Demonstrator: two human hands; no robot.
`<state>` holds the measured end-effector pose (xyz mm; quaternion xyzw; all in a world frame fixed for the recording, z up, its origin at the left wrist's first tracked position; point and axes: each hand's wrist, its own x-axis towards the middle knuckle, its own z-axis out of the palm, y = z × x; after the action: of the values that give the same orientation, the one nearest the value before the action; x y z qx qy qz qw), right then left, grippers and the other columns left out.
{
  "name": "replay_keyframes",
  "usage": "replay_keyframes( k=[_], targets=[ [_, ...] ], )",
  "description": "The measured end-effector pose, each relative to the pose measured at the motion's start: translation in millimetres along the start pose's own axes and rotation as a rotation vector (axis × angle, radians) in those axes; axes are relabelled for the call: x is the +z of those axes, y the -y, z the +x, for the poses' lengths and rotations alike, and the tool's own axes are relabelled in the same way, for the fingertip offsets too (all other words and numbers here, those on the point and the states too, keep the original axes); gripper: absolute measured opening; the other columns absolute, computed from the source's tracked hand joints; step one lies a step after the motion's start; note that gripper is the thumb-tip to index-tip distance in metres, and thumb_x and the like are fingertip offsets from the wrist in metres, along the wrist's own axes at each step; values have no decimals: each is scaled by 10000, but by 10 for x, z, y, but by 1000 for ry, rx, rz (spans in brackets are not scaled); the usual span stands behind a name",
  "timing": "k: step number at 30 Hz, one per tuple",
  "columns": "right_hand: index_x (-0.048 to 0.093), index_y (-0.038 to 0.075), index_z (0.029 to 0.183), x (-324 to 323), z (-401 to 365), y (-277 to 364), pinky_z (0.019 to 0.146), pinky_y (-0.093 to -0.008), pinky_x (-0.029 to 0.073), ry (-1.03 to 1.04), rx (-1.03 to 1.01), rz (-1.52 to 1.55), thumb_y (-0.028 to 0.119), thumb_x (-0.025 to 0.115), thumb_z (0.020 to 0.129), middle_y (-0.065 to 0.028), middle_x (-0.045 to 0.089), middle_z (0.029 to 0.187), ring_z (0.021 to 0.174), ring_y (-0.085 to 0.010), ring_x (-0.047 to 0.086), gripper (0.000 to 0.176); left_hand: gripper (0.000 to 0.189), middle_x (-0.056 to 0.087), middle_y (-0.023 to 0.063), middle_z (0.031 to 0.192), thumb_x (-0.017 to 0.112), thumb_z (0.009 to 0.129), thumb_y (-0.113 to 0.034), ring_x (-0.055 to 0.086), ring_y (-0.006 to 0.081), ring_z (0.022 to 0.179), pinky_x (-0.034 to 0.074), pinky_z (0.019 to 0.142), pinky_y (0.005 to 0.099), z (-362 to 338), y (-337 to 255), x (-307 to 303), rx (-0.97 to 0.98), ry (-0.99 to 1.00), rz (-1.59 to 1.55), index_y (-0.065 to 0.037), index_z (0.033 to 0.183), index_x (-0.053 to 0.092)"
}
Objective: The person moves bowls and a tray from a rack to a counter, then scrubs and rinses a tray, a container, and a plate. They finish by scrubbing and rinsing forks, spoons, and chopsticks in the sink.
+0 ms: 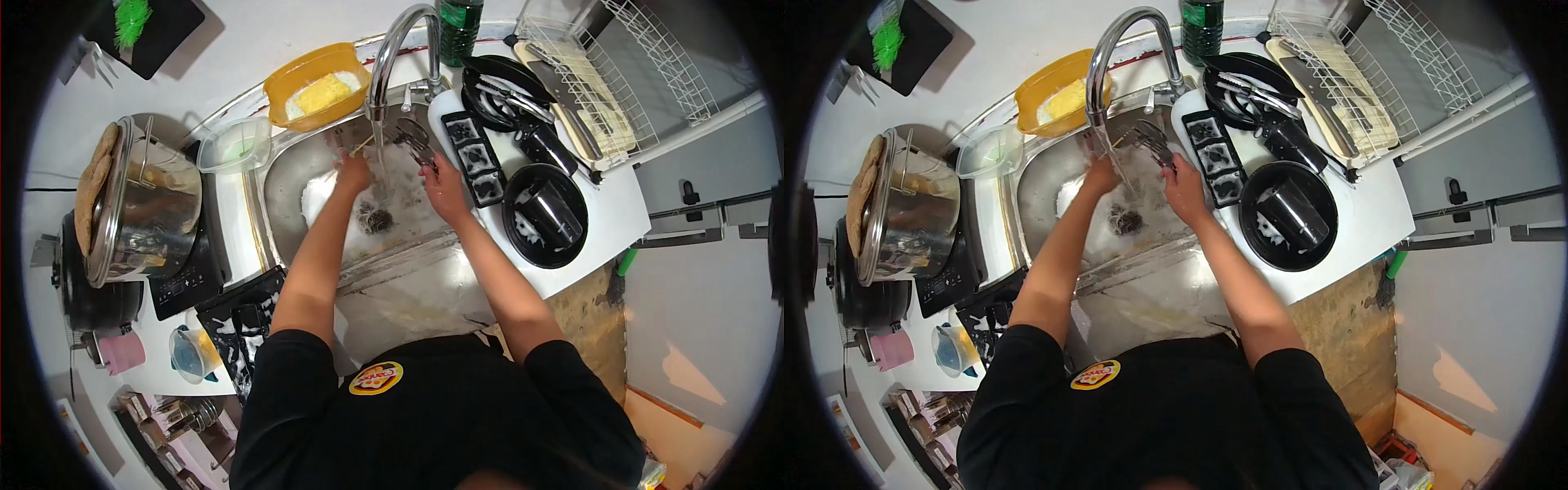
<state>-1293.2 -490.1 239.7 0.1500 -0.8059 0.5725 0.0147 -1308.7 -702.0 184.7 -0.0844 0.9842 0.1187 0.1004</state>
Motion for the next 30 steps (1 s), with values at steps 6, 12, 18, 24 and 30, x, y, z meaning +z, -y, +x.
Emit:
replay_keyframes(
  k=[6,12,18,24,30],
  targets=[
    [494,2,868,1,-37,-19,627,-390,432,27,44,-75,6,493,793,-151,593,737,727,-331,582,75,598,182,180,1391,657,682,-81,224,429,1250,376,817,647,-536,-450,601,28,426,211,-104,1235,431],
    [474,-11,915,52,-38,-129,658,-423,429,73,31,-101,44,483,816,-180,582,755,752,-356,572,113,547,590,167,1057,704,621,-240,588,309,937,470,809,359,-205,-310,335,180,447,-133,-100,1122,535],
    [449,-34,1020,29,-6,-98,736,-452,421,74,186,-109,85,476,835,-242,567,928,877,-414,536,222,612,592,193,942,756,545,-367,578,342,868,466,763,388,-176,-567,-392,158,-30,-385,-44,1030,568],
    [347,-58,1231,44,-15,-202,857,-423,399,50,119,-157,105,458,848,-279,517,1072,1008,-413,488,431,356,561,206,1027,705,612,-218,547,351,947,446,769,421,-100,-300,819,413,39,-79,-32,898,602],
    [408,-51,1126,20,-44,-38,786,-435,411,-34,48,-145,98,461,841,-255,547,998,944,-413,511,326,435,603,203,939,702,588,-176,565,349,949,461,808,411,-436,-574,336,109,3,-391,-30,980,579]
  ],
)
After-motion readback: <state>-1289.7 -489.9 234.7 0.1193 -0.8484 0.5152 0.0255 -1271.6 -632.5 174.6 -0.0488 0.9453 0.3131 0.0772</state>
